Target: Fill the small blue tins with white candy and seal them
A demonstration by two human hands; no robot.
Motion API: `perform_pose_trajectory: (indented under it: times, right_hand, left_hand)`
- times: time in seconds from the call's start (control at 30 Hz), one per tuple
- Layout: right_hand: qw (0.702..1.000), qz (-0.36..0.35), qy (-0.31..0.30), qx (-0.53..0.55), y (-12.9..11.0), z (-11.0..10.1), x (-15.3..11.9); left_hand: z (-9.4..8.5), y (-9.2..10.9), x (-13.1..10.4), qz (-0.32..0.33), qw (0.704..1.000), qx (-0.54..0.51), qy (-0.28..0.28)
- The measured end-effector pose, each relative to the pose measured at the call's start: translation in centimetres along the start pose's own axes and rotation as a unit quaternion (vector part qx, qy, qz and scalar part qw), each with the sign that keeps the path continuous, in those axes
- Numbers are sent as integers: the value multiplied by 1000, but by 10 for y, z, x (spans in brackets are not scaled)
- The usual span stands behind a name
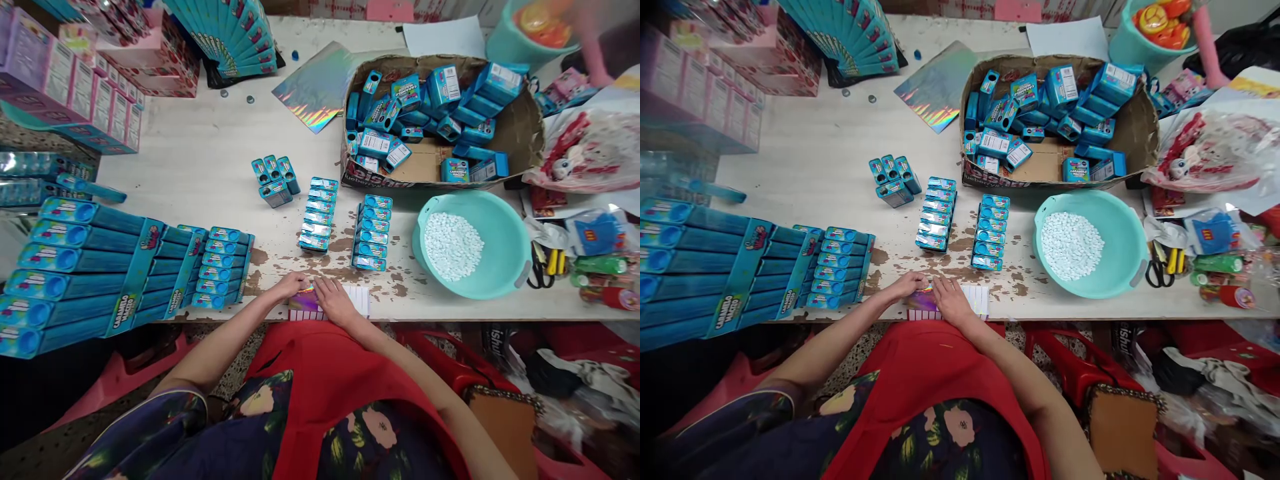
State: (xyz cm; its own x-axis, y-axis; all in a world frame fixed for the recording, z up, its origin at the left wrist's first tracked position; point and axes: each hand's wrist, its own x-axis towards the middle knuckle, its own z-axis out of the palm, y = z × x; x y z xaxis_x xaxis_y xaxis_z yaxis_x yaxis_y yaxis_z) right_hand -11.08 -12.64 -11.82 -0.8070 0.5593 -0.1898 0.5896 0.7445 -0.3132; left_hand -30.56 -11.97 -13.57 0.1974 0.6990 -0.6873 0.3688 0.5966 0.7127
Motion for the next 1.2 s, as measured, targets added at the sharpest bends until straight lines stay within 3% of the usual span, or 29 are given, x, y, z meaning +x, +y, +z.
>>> perform_pose_trajectory:
  times: [0.17,0.37,0.43,0.5,0.57,0.63,0.73,0.87,1.2]
  right_hand:
    - [1000,-23,-9,17,2,9,-6]
    - [993,-28,36,106,5,8,-12]
    - [986,5,68,149,6,6,-13]
    - [976,80,96,180,8,6,-13]
    - [965,145,99,193,9,8,-12]
    - [963,164,85,195,9,10,-10]
    - [965,160,77,195,8,13,-9]
    - [968,148,86,181,5,13,-7]
    - [992,20,69,101,4,6,-8]
  left_hand:
    - [2,-3,3,-28,999,-16,12]
    - [2,1,3,-34,999,-15,17]
    - [2,4,2,-26,999,-11,16]
    - [0,6,-1,-14,1000,-5,12]
    - [-1,7,-3,17,1000,4,-1]
    - [-2,9,-6,46,999,16,-18]
    - [-3,12,-7,59,997,39,-32]
    - [-2,15,-5,56,996,72,-11]
    - [8,3,5,6,997,61,38]
